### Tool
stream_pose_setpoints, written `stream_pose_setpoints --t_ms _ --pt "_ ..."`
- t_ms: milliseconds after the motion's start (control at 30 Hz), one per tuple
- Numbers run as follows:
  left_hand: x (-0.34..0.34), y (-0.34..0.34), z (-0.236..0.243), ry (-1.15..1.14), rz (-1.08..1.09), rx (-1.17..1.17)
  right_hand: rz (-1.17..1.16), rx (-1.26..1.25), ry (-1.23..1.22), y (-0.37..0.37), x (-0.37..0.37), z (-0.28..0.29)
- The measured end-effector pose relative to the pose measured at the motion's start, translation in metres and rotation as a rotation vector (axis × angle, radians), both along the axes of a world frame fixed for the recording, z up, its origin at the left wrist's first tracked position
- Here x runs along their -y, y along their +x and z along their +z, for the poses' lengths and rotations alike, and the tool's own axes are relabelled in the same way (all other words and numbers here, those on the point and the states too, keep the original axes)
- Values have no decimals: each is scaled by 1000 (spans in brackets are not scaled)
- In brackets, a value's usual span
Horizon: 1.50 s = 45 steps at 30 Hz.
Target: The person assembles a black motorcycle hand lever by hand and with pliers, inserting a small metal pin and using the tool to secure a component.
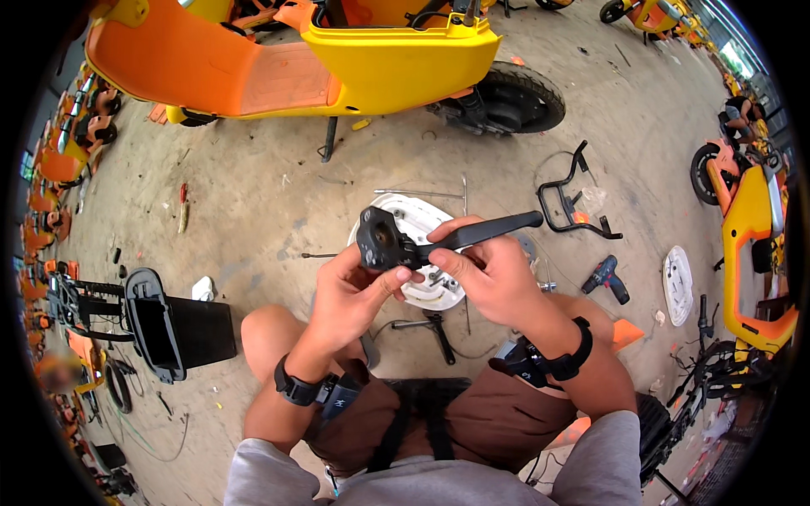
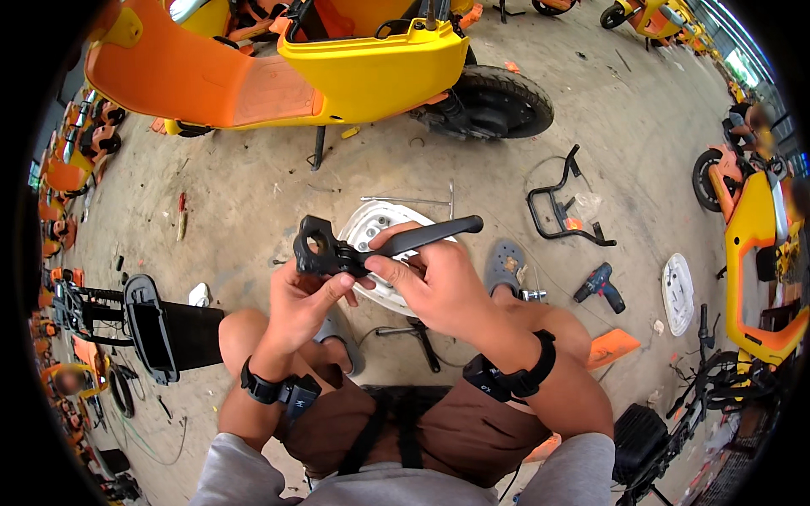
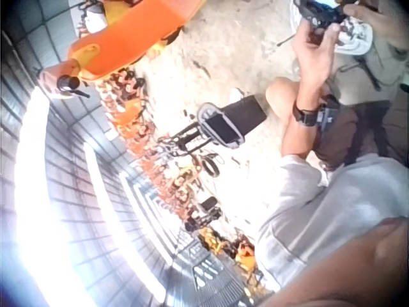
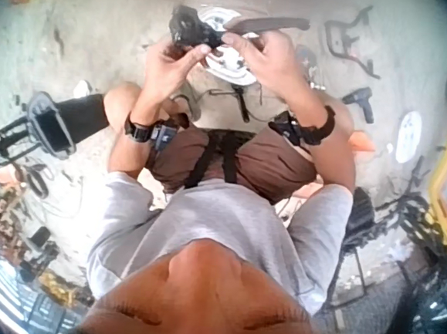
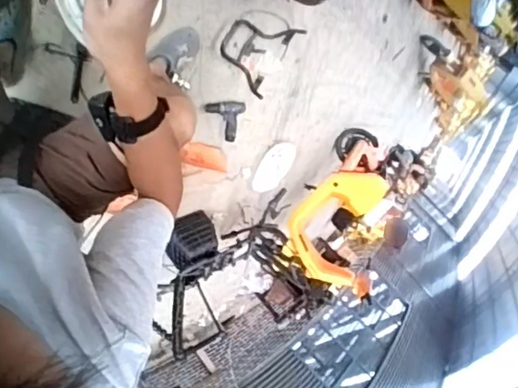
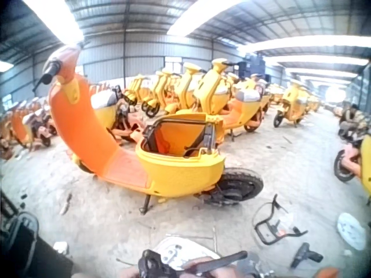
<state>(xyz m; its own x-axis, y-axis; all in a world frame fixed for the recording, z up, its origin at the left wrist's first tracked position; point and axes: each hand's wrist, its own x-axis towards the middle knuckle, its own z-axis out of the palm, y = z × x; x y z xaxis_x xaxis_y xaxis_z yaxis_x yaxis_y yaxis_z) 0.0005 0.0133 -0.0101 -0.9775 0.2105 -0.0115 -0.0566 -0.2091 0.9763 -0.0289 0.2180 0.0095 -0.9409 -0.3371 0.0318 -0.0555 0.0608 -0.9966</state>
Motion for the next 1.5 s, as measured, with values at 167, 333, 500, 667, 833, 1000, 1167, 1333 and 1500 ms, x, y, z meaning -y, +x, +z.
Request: stream_pose_setpoints --t_ms 167,333,500,667,833,1000,1167,1333,1500 --pt "-2 -5 1 -117 26 -240 -33 -223 55 0 1 7" --pt "-3 -8 5 -252 40 -398 -56 -372 128 1 0 11" --pt "-12 -8 0 -151 189 -312 -117 -707 102 -3 3 11" --pt "-16 -7 1 -89 294 -245 -106 -838 141 1 3 14" --pt "-12 -7 9 -201 474 -238 -208 -610 21 4 0 4" --pt "-3 8 4 -222 469 -439 -238 -466 -187 1 3 -4" --pt "-7 -3 4 -338 449 -505 -166 -425 -228 4 7 -5" --pt "-8 -4 10 118 142 -53 -118 -396 -207 7 10 -5" --pt "-5 -6 3 223 146 -100 -77 -304 -251 9 11 -1"
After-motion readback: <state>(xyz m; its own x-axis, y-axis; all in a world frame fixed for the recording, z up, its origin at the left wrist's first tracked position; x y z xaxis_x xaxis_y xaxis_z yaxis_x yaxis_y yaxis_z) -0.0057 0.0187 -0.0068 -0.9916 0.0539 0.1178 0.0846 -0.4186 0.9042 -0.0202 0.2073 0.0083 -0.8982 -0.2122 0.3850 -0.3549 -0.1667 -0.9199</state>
